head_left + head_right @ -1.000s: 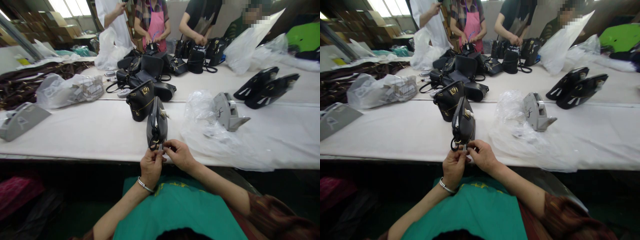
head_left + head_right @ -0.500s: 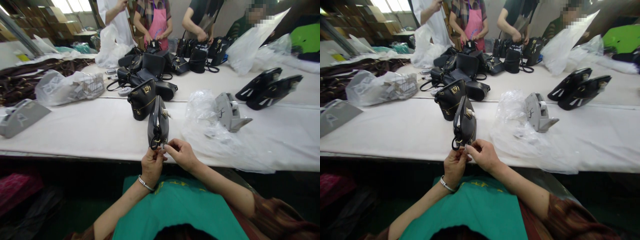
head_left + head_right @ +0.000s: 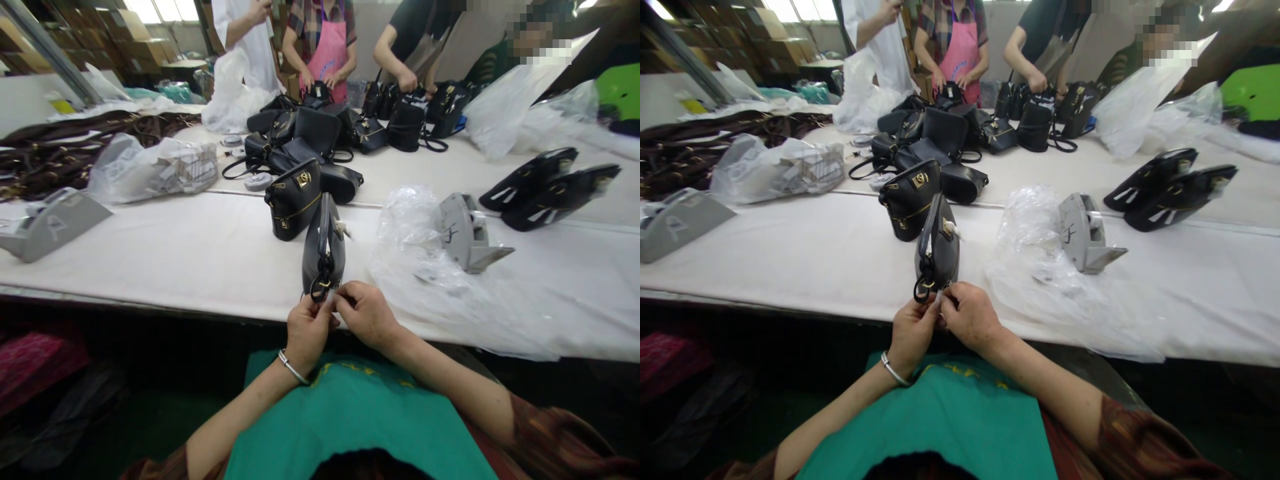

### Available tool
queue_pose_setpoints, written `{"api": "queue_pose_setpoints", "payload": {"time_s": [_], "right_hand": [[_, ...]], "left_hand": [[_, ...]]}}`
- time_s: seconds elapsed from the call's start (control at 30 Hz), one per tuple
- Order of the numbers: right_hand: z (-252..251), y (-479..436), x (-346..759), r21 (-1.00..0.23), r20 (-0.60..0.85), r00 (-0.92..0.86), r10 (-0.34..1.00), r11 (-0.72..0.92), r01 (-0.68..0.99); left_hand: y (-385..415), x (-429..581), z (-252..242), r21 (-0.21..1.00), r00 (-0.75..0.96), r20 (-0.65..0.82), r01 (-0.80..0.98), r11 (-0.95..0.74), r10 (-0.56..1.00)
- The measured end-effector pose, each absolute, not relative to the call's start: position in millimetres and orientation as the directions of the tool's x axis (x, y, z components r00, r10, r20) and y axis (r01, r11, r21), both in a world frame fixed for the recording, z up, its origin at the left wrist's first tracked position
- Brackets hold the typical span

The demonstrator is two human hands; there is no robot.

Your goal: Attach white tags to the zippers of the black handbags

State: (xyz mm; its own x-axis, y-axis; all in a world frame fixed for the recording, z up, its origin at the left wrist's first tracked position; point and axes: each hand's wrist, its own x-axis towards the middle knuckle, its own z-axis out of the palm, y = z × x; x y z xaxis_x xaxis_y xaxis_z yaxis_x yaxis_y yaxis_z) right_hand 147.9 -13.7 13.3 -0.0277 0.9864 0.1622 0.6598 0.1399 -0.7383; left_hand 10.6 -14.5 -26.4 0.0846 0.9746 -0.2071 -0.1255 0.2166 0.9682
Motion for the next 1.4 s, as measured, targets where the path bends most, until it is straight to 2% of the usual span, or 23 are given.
{"api": "queue_pose_setpoints", "payload": {"time_s": [0.2, 0.37, 0.5, 0.7, 0.9, 1.03, 1.1, 1.3, 1.4], "right_hand": [[17, -11, 149, -0.688, 0.204, -0.067, 0.977, 0.191, 0.700], [16, -12, 153, -0.652, 0.249, -0.083, 0.965, 0.230, 0.722], [14, -12, 158, -0.680, 0.224, -0.038, 0.974, 0.184, 0.710], [3, -4, 163, -0.800, 0.056, 0.016, 0.998, 0.035, 0.599], [-6, 1, 154, -0.948, -0.170, 0.019, 0.985, -0.169, 0.269], [-8, 3, 152, -0.925, -0.377, -0.054, 0.925, -0.378, -0.030], [-9, 5, 152, -0.887, -0.437, -0.090, 0.895, -0.445, -0.122], [-13, 6, 150, -0.830, -0.542, -0.034, 0.839, -0.542, -0.135], [-15, 2, 148, -0.846, -0.527, 0.024, 0.850, -0.521, -0.108]], "left_hand": [[-8, 13, -27, 0.870, 0.180, -0.335, -0.317, 0.377, 0.925], [-7, 13, -23, 0.821, 0.218, -0.392, -0.356, 0.447, 0.894], [-7, 13, -17, 0.812, 0.199, -0.414, -0.361, 0.459, 0.888], [-6, 10, -10, 0.713, 0.252, -0.488, -0.437, 0.548, 0.836], [-3, 5, -5, 0.530, 0.353, -0.618, -0.472, 0.704, 0.702], [-1, 1, -4, 0.438, 0.402, -0.673, -0.460, 0.772, 0.621], [0, 0, -4, 0.415, 0.420, -0.686, -0.444, 0.794, 0.594], [0, -2, -4, 0.427, 0.428, -0.694, -0.403, 0.809, 0.579], [-1, -2, -3, 0.468, 0.422, -0.673, -0.393, 0.791, 0.608]]}}
